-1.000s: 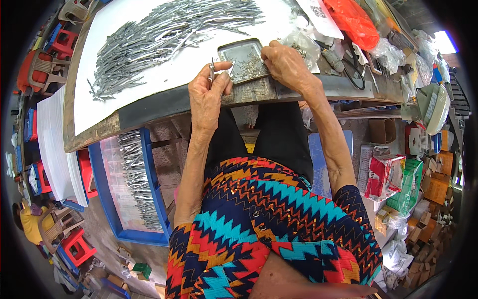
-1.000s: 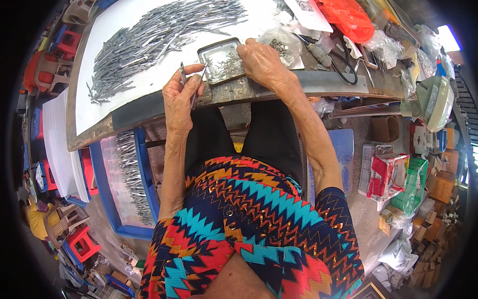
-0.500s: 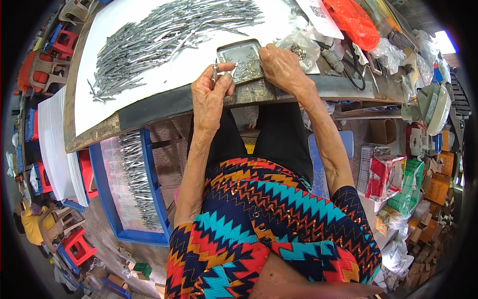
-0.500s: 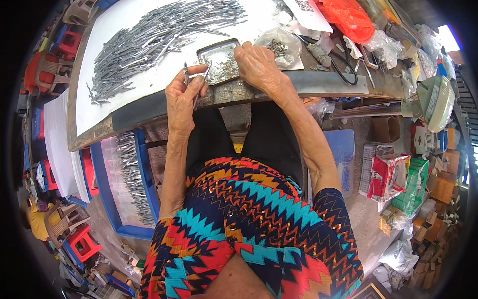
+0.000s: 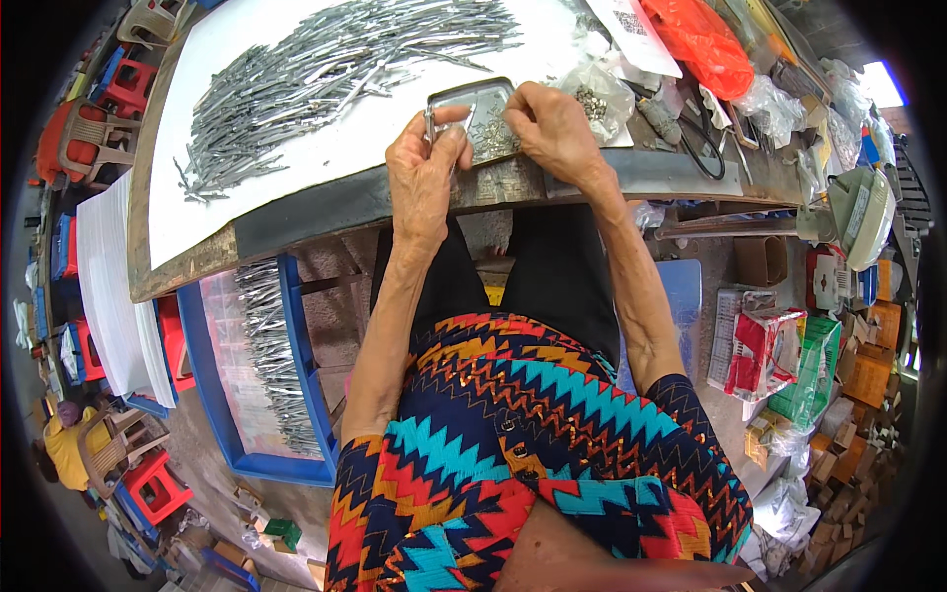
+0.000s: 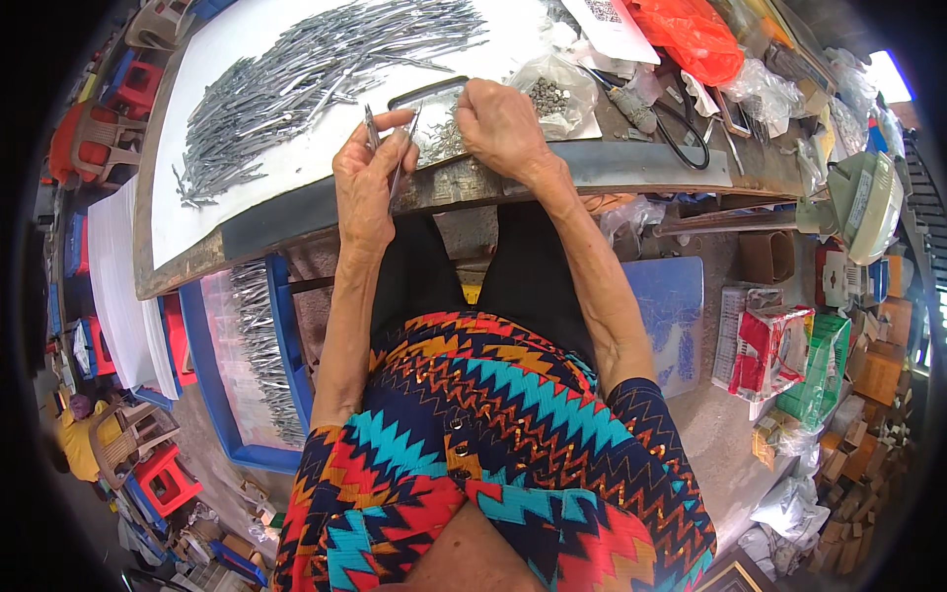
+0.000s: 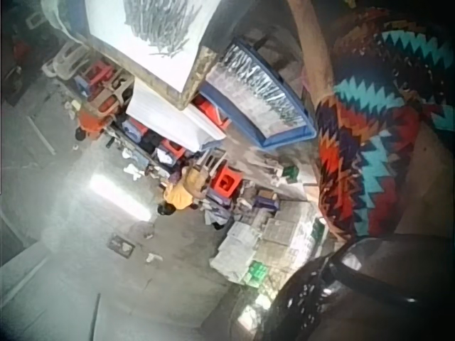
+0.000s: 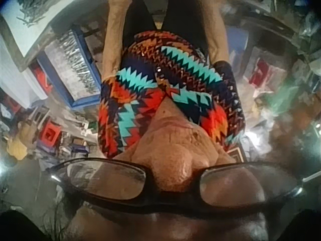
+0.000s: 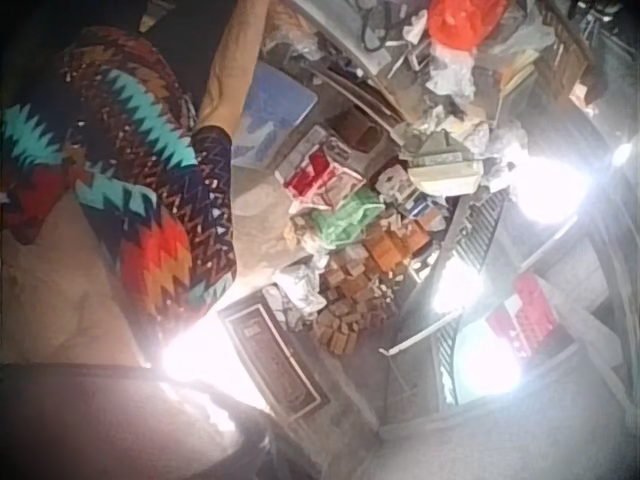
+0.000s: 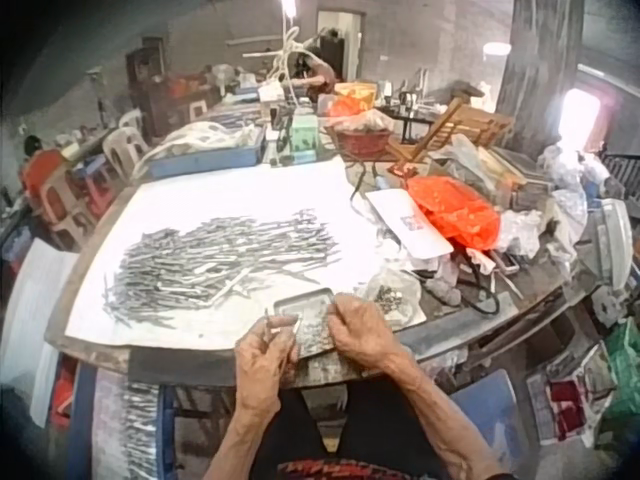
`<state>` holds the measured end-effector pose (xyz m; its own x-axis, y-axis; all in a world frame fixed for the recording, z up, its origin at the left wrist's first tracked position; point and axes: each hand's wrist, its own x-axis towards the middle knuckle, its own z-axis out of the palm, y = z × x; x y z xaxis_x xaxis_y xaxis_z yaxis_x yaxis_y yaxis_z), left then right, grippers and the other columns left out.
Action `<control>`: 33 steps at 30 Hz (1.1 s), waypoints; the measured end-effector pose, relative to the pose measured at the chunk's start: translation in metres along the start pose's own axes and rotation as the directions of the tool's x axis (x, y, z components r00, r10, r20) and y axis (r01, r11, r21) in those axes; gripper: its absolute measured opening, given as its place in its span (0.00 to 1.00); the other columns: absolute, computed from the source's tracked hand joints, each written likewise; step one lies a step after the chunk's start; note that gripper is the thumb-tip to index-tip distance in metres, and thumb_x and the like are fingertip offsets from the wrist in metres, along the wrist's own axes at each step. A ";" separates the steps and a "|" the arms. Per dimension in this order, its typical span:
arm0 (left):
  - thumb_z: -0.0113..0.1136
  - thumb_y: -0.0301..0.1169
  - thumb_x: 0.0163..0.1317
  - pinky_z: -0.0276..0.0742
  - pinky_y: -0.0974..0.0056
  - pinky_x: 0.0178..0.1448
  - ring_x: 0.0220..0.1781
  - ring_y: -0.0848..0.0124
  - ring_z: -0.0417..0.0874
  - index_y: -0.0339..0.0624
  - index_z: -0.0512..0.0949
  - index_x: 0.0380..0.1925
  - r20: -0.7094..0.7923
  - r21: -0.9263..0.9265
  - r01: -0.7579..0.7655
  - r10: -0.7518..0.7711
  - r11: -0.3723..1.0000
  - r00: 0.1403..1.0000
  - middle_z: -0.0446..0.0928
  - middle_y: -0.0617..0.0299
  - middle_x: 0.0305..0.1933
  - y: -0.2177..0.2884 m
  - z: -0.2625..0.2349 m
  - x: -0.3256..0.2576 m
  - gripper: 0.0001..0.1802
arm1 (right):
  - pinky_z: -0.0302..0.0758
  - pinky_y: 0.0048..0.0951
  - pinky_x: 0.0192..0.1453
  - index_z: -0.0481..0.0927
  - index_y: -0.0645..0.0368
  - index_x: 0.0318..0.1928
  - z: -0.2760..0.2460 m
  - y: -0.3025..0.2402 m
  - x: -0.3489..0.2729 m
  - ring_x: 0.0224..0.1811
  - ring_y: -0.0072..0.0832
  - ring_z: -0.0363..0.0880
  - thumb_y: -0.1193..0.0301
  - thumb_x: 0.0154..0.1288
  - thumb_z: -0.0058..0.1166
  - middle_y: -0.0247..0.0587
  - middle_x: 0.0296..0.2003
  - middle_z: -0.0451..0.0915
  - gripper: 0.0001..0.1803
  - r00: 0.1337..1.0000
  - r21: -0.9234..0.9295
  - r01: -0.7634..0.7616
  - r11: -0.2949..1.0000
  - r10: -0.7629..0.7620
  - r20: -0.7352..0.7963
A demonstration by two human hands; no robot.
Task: Assembling small metal components by threading small rings onto thin metal rods at a workbench.
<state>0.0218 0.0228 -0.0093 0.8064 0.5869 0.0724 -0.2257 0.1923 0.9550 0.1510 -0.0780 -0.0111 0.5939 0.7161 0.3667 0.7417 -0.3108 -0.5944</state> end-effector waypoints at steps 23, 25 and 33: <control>0.51 0.27 0.59 0.53 0.81 0.20 0.18 0.86 0.62 0.35 0.73 0.41 0.131 -0.055 -0.033 0.040 0.998 0.991 0.67 0.70 0.18 -0.001 0.020 0.013 0.12 | 0.56 0.13 0.15 0.76 0.68 0.36 -0.011 -0.022 -0.005 0.14 0.10 0.60 0.77 0.54 0.42 0.35 0.21 0.76 0.12 0.909 0.803 -0.416 0.427 0.170 0.380; 0.51 0.27 0.59 0.54 0.81 0.20 0.18 0.86 0.63 0.35 0.73 0.41 0.118 -0.070 -0.018 0.027 0.997 0.993 0.67 0.70 0.18 -0.002 0.021 0.010 0.11 | 0.54 0.13 0.14 0.76 0.68 0.34 -0.003 -0.024 -0.008 0.13 0.10 0.59 0.76 0.53 0.42 0.36 0.19 0.76 0.11 0.921 0.847 -0.381 0.372 0.230 0.314; 0.51 0.28 0.58 0.53 0.81 0.20 0.19 0.86 0.63 0.36 0.73 0.41 0.012 -0.062 0.008 -0.007 0.998 1.000 0.68 0.69 0.19 0.000 0.018 -0.002 0.11 | 0.55 0.13 0.14 0.73 0.68 0.29 0.009 -0.023 -0.016 0.13 0.11 0.61 0.77 0.53 0.48 0.37 0.21 0.76 0.05 0.882 0.899 -0.382 0.212 0.376 0.286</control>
<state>0.0297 0.0078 -0.0041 0.8147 0.5757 0.0693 -0.2531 0.2456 0.9357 0.1211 -0.0772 -0.0094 0.7130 0.6933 -0.1046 -0.3499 0.2225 -0.9100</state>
